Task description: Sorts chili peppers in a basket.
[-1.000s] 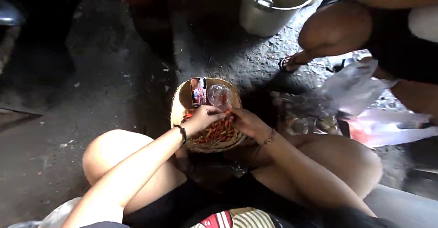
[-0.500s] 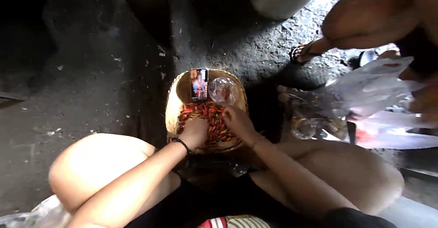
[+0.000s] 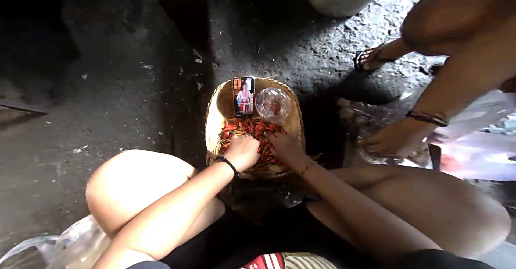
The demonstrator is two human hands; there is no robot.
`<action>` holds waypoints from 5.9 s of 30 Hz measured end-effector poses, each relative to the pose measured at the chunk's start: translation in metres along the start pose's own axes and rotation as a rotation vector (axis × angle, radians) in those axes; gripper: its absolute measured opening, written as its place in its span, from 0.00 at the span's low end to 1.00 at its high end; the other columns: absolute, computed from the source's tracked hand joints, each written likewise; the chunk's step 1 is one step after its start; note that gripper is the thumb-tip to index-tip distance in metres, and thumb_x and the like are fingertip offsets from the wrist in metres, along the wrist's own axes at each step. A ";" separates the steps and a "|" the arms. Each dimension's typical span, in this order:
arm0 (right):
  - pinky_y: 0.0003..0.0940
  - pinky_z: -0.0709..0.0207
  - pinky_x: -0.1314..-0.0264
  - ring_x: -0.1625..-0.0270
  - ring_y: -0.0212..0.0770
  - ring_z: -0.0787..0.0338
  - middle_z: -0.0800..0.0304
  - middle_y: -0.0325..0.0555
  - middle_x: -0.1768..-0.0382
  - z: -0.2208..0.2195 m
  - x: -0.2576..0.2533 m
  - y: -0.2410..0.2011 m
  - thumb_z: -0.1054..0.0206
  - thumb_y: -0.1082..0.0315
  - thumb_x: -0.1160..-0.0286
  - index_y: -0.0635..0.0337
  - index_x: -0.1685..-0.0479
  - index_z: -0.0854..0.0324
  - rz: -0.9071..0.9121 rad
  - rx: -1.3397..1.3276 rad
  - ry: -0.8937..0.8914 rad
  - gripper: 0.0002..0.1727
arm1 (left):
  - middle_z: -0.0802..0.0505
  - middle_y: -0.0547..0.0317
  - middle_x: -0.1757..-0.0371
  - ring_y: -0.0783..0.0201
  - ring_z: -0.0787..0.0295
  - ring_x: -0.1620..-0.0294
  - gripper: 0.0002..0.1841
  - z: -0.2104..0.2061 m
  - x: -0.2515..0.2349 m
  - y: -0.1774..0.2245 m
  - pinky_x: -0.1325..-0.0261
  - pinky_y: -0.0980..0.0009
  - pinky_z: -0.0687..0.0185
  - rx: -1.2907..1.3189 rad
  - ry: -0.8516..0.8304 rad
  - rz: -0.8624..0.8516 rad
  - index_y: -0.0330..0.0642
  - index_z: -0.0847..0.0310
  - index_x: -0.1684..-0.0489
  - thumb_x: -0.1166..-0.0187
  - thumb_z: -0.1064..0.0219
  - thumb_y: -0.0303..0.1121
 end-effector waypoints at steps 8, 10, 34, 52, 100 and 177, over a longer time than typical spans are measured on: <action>0.65 0.24 0.31 0.31 0.68 0.15 0.15 0.67 0.34 0.005 0.002 -0.005 0.45 0.76 0.14 0.68 0.29 0.22 0.068 0.036 -0.005 0.19 | 0.12 0.45 0.28 0.45 0.19 0.23 0.21 0.009 0.012 -0.017 0.22 0.39 0.32 0.089 0.042 0.049 0.46 0.18 0.25 0.10 0.43 0.43; 0.65 0.25 0.29 0.28 0.67 0.16 0.18 0.66 0.29 0.005 0.003 -0.008 0.44 0.74 0.13 0.66 0.26 0.23 0.058 0.008 -0.038 0.20 | 0.11 0.44 0.31 0.43 0.17 0.26 0.20 0.009 0.022 -0.024 0.24 0.37 0.29 0.160 0.083 0.063 0.46 0.16 0.27 0.10 0.40 0.42; 0.53 0.18 0.34 0.43 0.52 0.09 0.09 0.58 0.48 0.025 0.028 -0.003 0.28 0.64 0.21 0.66 0.44 0.15 0.144 -0.609 0.155 0.15 | 0.14 0.45 0.26 0.52 0.15 0.26 0.24 -0.022 0.009 -0.020 0.21 0.52 0.24 0.658 0.352 -0.067 0.41 0.30 0.14 0.09 0.43 0.31; 0.17 0.32 0.74 0.77 0.24 0.30 0.17 0.34 0.68 0.023 0.055 -0.014 0.36 0.65 0.14 0.53 0.50 0.14 -0.009 -1.664 0.123 0.06 | 0.05 0.56 0.51 0.66 0.07 0.56 0.11 -0.025 0.025 -0.009 0.46 0.66 0.11 1.041 0.432 -0.242 0.40 0.13 0.43 0.17 0.29 0.33; 0.45 0.22 0.24 0.27 0.51 0.17 0.22 0.61 0.25 0.029 0.008 0.020 0.48 0.68 0.09 0.70 0.25 0.26 -0.048 -1.083 0.420 0.21 | 0.05 0.46 0.50 0.43 0.10 0.44 0.11 -0.029 0.025 -0.018 0.38 0.35 0.24 0.065 0.343 0.068 0.44 0.07 0.53 0.22 0.27 0.39; 0.63 0.19 0.36 0.35 0.66 0.14 0.17 0.67 0.36 -0.027 -0.006 -0.003 0.33 0.62 0.17 0.63 0.36 0.14 0.143 -0.033 0.204 0.18 | 0.10 0.45 0.35 0.44 0.17 0.28 0.15 -0.024 0.023 -0.019 0.19 0.34 0.36 0.094 0.321 0.051 0.45 0.11 0.39 0.17 0.33 0.39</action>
Point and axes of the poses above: each hand's wrist, its own x-axis away from the middle knuckle, its own z-axis out of the back of the hand, y = z × x, the point moved 2 cm from there along -x, towards the middle knuckle
